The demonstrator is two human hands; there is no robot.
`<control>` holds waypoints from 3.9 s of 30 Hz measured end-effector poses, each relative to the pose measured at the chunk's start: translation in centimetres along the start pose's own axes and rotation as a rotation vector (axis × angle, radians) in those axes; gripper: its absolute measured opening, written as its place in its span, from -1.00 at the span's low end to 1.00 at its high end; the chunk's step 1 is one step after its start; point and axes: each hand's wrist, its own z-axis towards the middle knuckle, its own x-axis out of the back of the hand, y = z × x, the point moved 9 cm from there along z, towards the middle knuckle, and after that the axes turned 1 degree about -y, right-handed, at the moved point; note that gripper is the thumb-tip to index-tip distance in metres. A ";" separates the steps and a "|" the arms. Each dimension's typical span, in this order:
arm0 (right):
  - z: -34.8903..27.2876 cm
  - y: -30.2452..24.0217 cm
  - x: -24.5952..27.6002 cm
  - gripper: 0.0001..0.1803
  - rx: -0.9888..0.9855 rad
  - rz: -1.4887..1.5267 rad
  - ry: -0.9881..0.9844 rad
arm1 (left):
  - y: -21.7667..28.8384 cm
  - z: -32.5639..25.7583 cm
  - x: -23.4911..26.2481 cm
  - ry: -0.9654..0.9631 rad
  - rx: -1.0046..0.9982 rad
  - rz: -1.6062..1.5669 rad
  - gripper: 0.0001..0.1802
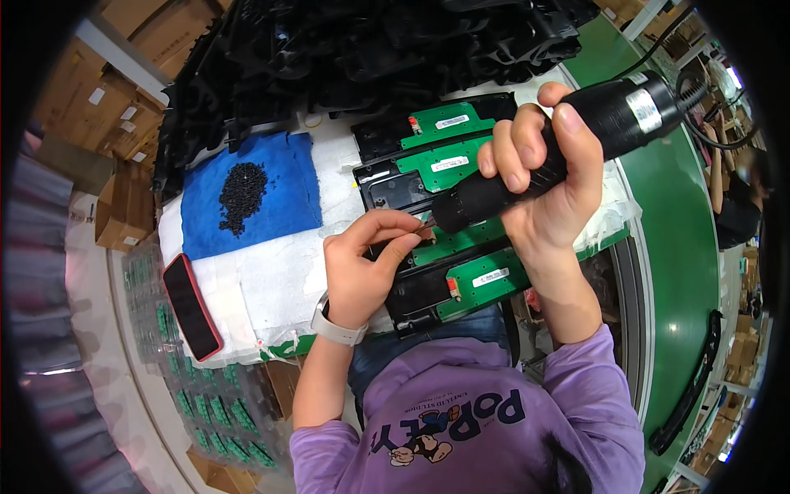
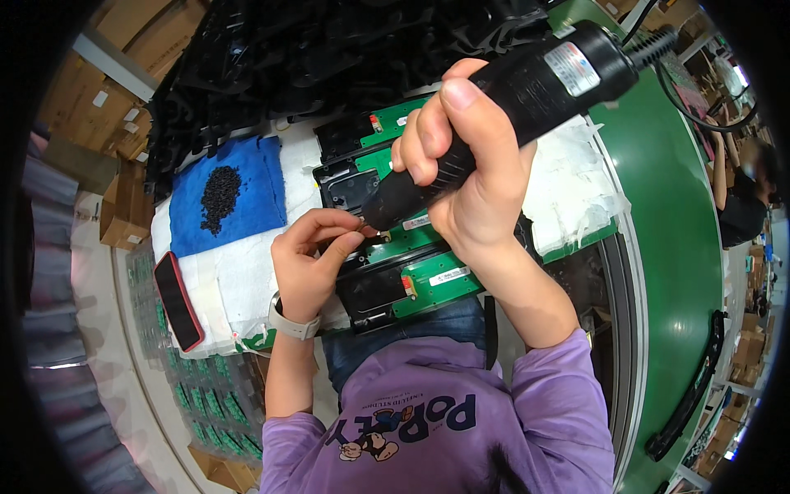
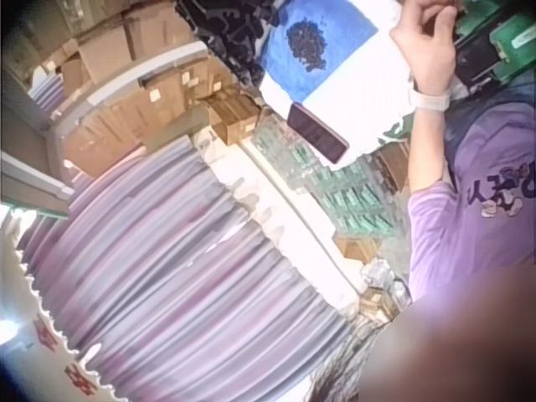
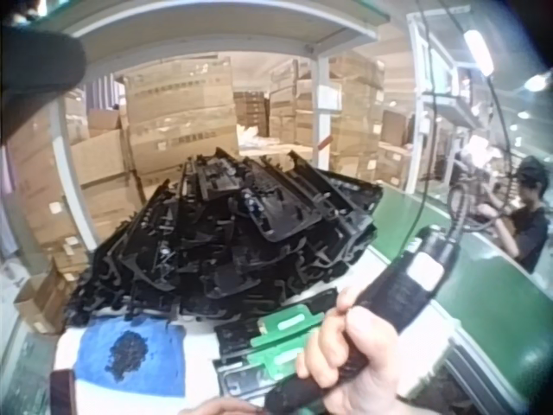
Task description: The recorder is assembling toner cartridges by fitting circuit boards into the housing and securing them with screws using an electric screwdriver.
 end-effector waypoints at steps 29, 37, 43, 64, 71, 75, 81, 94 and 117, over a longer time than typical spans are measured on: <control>-0.3 3.3 -2.8 -0.74 -0.072 -0.628 -0.287 | -1.1 -0.1 -1.1 -0.018 -0.008 0.185 -0.89; -0.3 4.7 -3.2 -0.80 -0.097 -0.620 -0.354 | -2.5 0.3 -0.3 0.037 0.019 -0.072 -0.92; -1.2 2.9 -4.8 -0.80 0.320 -0.658 -0.525 | -1.9 0.1 -0.6 0.017 0.024 0.004 -0.89; 0.3 0.6 0.4 -0.76 -0.062 0.119 -0.156 | -1.1 -0.4 -0.1 -0.039 0.070 -0.141 -0.85; -0.1 0.2 0.5 -0.73 -0.096 0.156 -0.141 | 1.5 -0.1 -0.9 -0.021 -0.151 0.076 -0.60; -1.6 0.3 -0.5 -0.65 -0.093 -0.283 -0.391 | 3.6 -0.6 -2.7 -0.128 -0.549 0.616 -0.54; -2.1 1.1 -0.7 -0.64 -0.120 -0.414 -0.370 | 2.3 -0.8 -3.8 -0.204 -0.523 0.744 -0.65; -2.6 3.2 -2.5 -0.71 -0.160 -0.489 -0.391 | 2.1 -0.7 -3.9 -0.186 -0.502 0.715 -0.71; -1.0 -4.6 1.7 -0.52 -0.099 0.090 -0.407 | 2.6 2.0 17.0 0.470 0.017 1.611 -0.77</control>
